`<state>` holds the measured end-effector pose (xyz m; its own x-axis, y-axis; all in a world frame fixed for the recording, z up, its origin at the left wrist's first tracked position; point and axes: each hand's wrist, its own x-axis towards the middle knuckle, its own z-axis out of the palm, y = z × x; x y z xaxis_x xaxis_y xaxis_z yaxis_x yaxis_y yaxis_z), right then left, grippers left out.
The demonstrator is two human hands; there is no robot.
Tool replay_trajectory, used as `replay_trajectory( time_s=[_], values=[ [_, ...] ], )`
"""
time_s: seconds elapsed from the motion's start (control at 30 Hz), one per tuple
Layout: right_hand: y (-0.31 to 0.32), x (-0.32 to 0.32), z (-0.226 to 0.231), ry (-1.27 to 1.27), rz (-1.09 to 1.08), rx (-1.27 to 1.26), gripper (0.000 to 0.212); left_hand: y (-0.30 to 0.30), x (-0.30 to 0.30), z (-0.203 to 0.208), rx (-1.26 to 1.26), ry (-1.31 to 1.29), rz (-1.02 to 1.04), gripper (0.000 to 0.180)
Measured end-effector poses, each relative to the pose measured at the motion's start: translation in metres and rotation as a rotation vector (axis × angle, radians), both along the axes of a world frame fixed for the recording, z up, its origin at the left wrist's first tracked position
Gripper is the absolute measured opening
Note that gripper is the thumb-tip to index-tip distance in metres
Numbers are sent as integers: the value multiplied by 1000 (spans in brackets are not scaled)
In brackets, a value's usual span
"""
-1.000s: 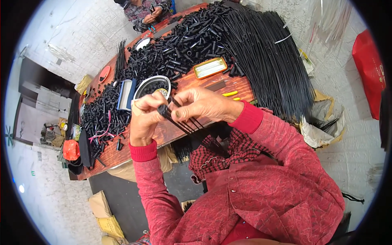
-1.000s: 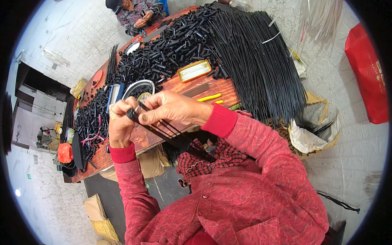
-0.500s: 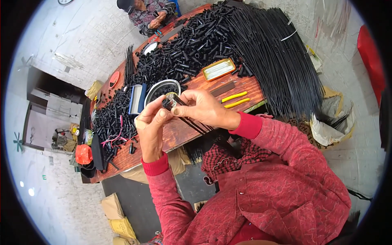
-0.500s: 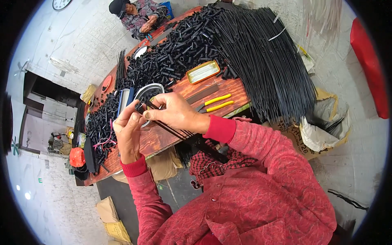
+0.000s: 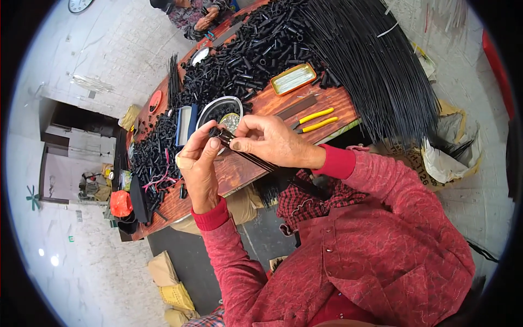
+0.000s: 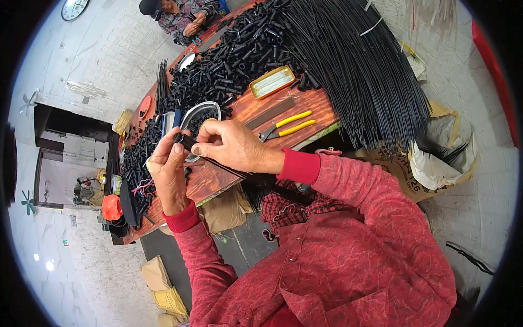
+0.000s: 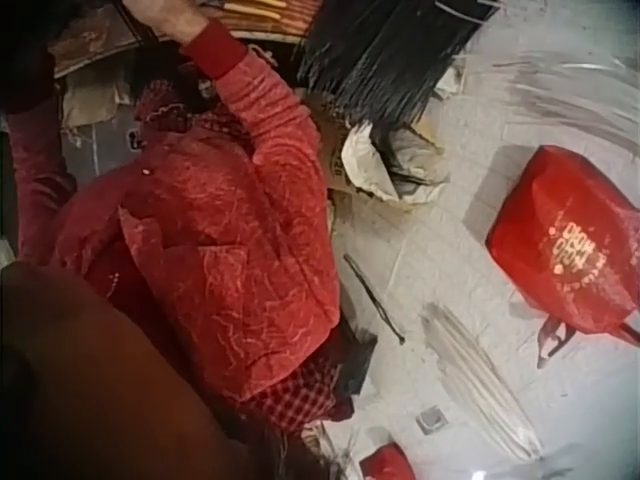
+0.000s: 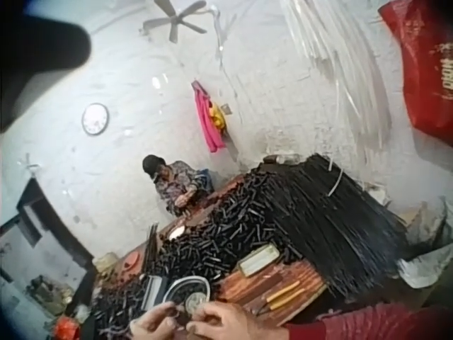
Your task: Assembling electrical cable harnesses by organizing wires and attaching components using handheld tools.
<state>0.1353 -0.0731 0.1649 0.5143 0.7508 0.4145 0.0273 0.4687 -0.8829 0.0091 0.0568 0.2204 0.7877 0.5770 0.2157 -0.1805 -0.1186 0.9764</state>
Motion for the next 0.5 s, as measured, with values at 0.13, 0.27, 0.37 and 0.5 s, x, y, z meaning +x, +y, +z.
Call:
replay_trajectory(
  time_s=[0.13,0.27,0.37,0.5],
  values=[
    [0,2,4,-99,-20,-79,21,-1,0,-3,-41,-42,-6,36],
    [0,5,7,-119,9,-159,20,4,-1,-8,-49,-55,1,36],
    [-1,8,10,-149,8,-167,20,6,-2,-10,-49,-79,-42,37],
    [-2,1,14,-231,-128,-214,21,-2,-3,-5,-49,-65,-49,41]
  ],
)
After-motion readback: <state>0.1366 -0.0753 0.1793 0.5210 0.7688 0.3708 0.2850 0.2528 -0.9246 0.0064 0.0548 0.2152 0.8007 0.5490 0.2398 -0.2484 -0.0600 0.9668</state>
